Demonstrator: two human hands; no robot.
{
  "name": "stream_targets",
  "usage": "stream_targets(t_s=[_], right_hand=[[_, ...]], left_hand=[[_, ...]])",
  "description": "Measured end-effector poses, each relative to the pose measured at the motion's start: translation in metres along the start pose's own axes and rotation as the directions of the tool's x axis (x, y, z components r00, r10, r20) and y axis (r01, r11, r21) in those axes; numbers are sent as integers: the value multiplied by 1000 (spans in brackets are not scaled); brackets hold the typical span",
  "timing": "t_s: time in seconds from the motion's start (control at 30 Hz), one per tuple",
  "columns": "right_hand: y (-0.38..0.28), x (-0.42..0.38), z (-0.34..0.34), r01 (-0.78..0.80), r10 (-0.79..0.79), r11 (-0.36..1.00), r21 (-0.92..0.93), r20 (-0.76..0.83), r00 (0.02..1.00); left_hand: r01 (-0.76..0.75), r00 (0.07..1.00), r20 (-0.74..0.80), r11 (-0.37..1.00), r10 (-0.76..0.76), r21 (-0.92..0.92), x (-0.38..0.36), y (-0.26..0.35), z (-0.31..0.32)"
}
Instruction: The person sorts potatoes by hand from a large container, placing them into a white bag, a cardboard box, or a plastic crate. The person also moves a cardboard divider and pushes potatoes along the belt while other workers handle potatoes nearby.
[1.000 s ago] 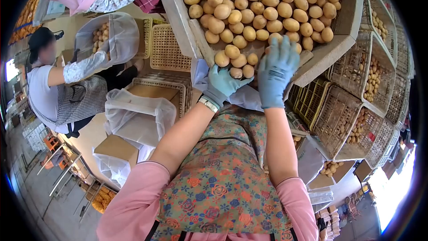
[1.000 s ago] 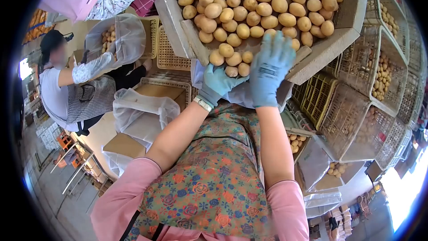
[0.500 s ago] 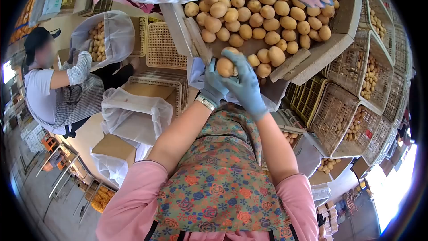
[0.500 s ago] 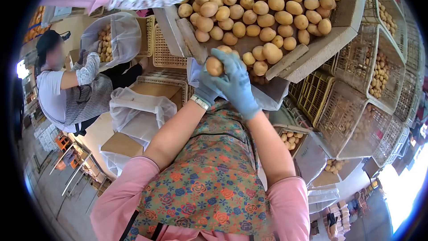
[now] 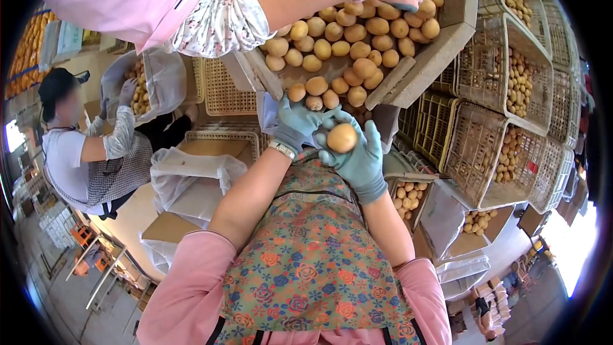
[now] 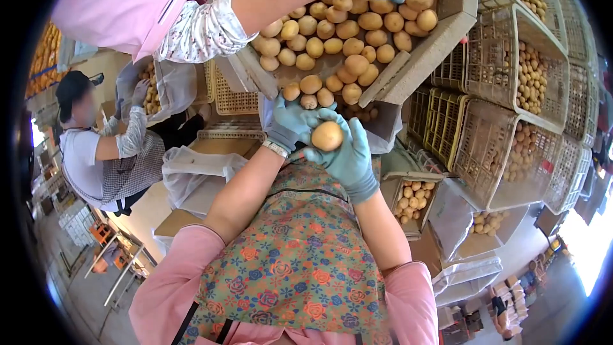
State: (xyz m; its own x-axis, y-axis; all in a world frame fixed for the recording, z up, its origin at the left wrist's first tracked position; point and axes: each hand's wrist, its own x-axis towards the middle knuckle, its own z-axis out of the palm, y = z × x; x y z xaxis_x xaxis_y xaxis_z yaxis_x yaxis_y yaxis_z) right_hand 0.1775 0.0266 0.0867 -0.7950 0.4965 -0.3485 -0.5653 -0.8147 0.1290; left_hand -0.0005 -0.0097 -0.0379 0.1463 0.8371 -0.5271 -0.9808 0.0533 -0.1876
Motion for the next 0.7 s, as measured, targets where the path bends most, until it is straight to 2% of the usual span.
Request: stream_targets(t_s=[0.03,0.1,0.13,0.17,0.2,0.23,0.27,0.3,0.33,0.37,0.43,0.47,0.53,0.6,0.63,0.7], right_hand=[[3,-3,1,9,-9,1000,12,6,1000],[3,-9,5,90,-102,993,-71,-178,979],[0,-14,-5,118,-128,991,-68,-168,977],[-3,-19,-21,118,-119,993,-17,-132,984],[-6,-27,-36,113,-110,993,33,-98,989],[-7,-37,-30,102,-100,992,76,-27,995],[-6,-47,-22,70,-90,983,168,111,990],[-7,-58,-10,125,-129,988,89,42,991],[-8,-68,-3,177,-176,984,10,-27,984],[-8,-77,-19,218,-217,976,18,-27,976],[-14,-95,-63,314,-295,945,95,-175,939],[-15,-103,-64,343,-316,927,154,-174,933],[-18,-123,-70,378,-363,889,259,-105,926],[-20,-144,-57,453,-447,849,273,-85,890],[-20,-153,-53,484,-489,826,289,-59,870],[-27,-189,-61,610,-587,744,273,-168,792]], left_hand=[[6,999,-49,999,-8,-48,-1,1,3],[-7,996,-90,999,4,-42,2,1,2],[-28,992,-125,999,22,-47,6,2,2],[-191,969,34,659,244,728,2,0,10],[-284,913,319,-166,254,944,-5,-3,16],[-304,947,232,387,222,870,-7,-3,21],[-206,977,163,821,140,533,-7,-3,28],[-44,995,-73,959,67,279,-5,-3,36],[-49,975,-205,983,86,178,2,-1,35],[-9,977,-208,981,51,195,1,-2,39],[-72,978,-173,966,118,248,-3,-7,49],[-65,967,-228,972,117,224,-2,-9,56],[-60,972,-211,974,107,220,10,20,13],[24,994,-111,990,-9,138,23,44,-15],[-12,974,-222,981,55,191,17,27,11],[27,960,-281,990,14,141,21,27,10]])
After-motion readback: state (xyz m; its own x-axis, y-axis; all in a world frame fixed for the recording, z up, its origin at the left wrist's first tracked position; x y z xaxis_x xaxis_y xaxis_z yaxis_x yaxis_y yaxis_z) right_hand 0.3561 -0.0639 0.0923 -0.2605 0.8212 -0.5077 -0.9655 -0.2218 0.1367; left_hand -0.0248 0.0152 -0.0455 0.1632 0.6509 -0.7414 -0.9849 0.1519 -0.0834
